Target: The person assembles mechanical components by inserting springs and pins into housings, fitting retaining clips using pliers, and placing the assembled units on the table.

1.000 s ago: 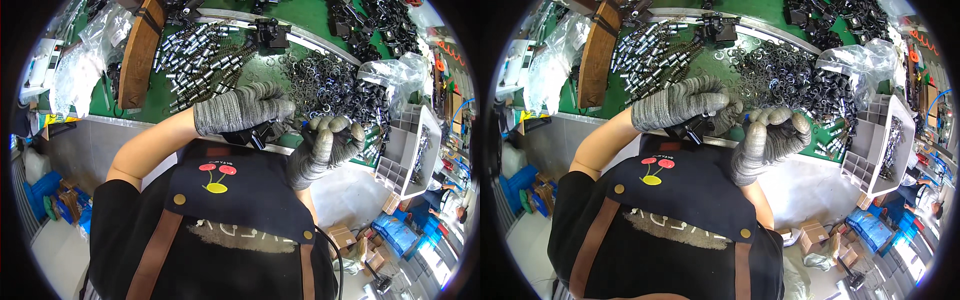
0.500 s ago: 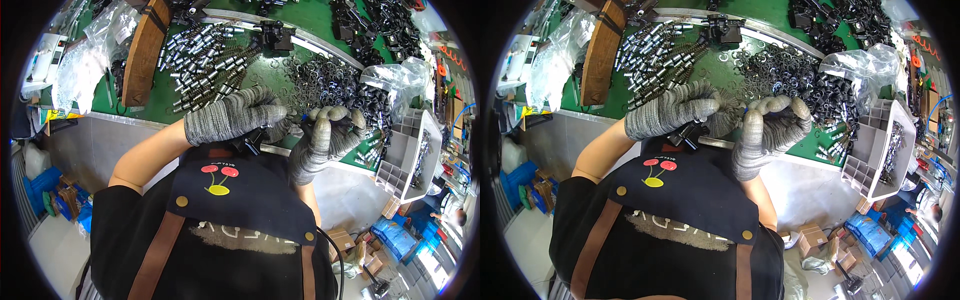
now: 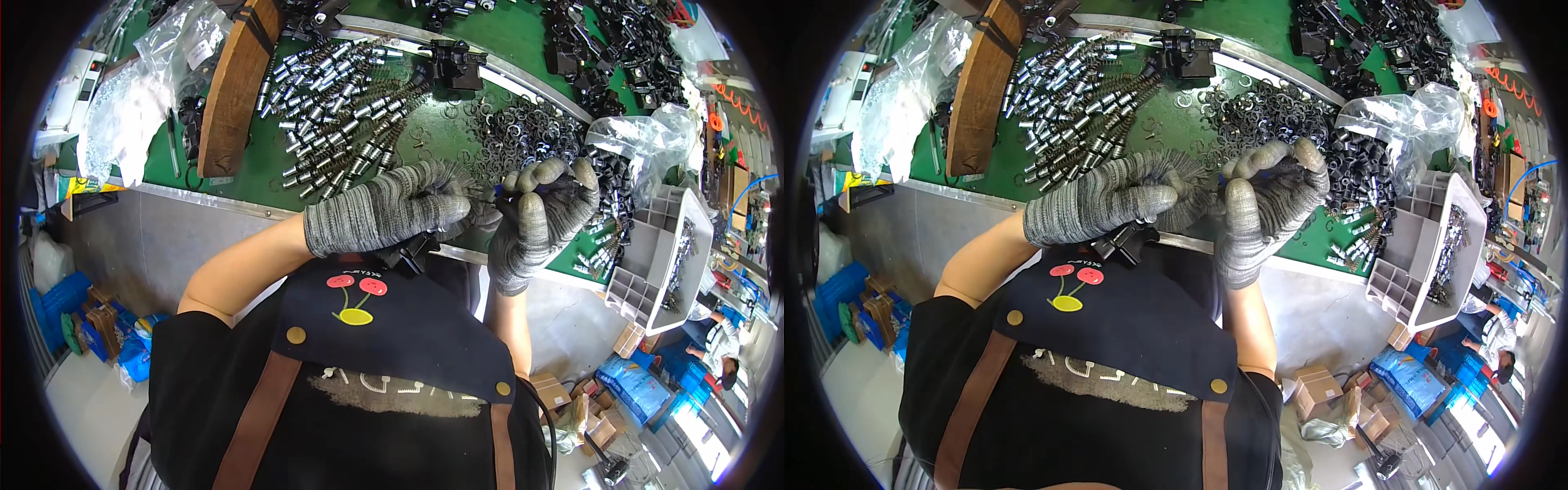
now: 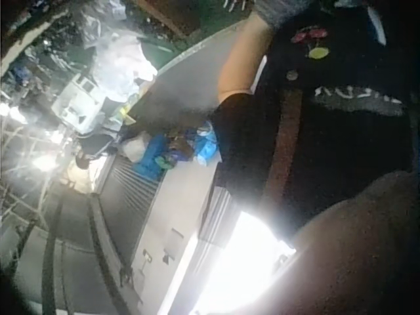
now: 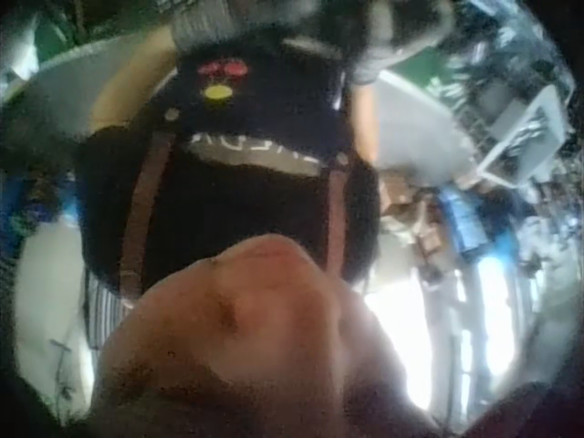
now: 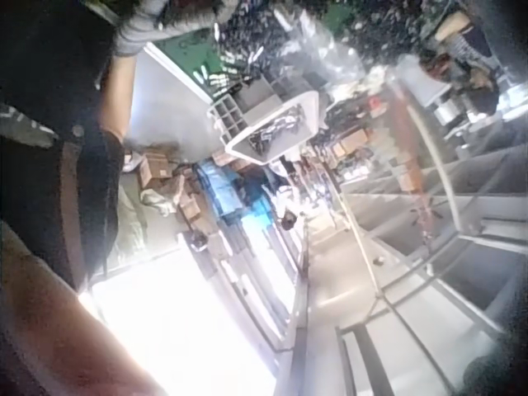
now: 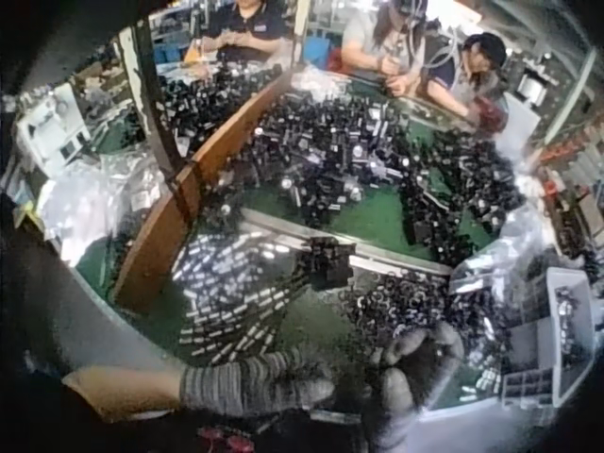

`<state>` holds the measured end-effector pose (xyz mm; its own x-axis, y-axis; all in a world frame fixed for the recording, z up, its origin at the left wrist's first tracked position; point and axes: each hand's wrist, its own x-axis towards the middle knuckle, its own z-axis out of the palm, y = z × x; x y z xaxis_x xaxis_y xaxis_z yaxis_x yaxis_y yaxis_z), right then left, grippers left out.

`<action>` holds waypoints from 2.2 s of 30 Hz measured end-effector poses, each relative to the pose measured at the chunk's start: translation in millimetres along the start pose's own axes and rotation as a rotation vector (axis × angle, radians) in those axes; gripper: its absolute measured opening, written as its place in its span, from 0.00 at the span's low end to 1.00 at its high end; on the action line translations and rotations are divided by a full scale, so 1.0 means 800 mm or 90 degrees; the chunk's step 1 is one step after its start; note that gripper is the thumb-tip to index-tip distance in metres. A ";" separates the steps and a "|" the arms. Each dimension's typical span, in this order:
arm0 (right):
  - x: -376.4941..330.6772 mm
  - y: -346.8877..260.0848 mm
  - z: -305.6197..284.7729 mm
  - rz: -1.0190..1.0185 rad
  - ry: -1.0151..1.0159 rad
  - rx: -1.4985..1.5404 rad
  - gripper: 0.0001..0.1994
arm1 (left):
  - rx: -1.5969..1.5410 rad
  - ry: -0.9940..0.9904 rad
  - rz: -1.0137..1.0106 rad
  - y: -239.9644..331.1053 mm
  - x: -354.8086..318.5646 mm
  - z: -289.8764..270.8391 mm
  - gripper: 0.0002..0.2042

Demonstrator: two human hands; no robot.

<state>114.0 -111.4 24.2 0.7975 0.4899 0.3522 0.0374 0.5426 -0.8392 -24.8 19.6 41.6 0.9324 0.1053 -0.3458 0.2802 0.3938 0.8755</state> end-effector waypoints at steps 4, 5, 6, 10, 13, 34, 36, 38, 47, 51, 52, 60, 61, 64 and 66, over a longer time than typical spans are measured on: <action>0.005 0.001 -0.005 0.000 -0.008 0.007 0.35 | 0.021 0.006 -0.069 0.027 -0.005 0.006 0.10; 0.005 0.001 -0.006 -0.003 -0.009 0.008 0.35 | 0.022 0.006 -0.069 0.023 -0.004 0.005 0.10; 0.006 0.001 -0.007 -0.004 -0.008 0.009 0.35 | 0.040 0.004 -0.043 0.012 -0.002 0.003 0.10; 0.008 -0.002 -0.008 0.003 0.002 0.025 0.37 | 0.076 -0.010 0.003 -0.003 0.000 0.006 0.09; 0.016 -0.003 -0.017 0.032 -0.073 0.031 0.36 | 0.081 -0.027 -0.007 -0.003 -0.002 0.012 0.09; 0.094 -0.011 -0.031 0.277 -0.498 0.058 0.37 | 0.577 0.038 0.156 0.009 -0.002 0.030 0.21; 0.097 -0.012 -0.035 0.267 -0.520 0.021 0.33 | 0.632 0.018 0.162 0.021 -0.003 0.032 0.23; 0.099 -0.014 -0.037 0.261 -0.530 0.003 0.33 | 0.636 0.009 0.126 0.029 -0.001 0.033 0.23; 0.071 -0.016 -0.042 0.197 -0.538 0.000 0.28 | 0.582 0.033 0.145 0.014 0.005 0.021 0.18; 0.059 -0.024 -0.030 0.155 -0.447 0.005 0.28 | 0.260 0.046 0.032 0.024 -0.007 0.017 0.15; 0.059 -0.026 -0.022 0.100 -0.382 0.035 0.27 | 0.109 0.047 -0.036 0.027 -0.010 0.016 0.14; 0.081 -0.109 0.073 0.071 -0.310 0.148 0.24 | -0.188 0.128 0.277 -0.016 0.012 0.017 0.12; 0.080 -0.107 0.079 0.068 -0.295 0.129 0.24 | -0.189 0.123 0.280 -0.013 0.013 0.019 0.12; 0.074 -0.100 0.088 0.059 -0.263 0.084 0.25 | -0.202 0.106 0.304 -0.008 0.018 0.025 0.13; 0.072 -0.097 0.089 0.100 -0.251 0.115 0.24 | -0.205 0.088 0.299 -0.010 0.022 0.024 0.13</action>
<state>114.0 -76.6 138.8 0.4936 0.7787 0.3872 -0.1991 0.5346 -0.8213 -6.6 0.6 34.9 0.8954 0.4451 -0.0054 -0.2596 0.5320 0.8060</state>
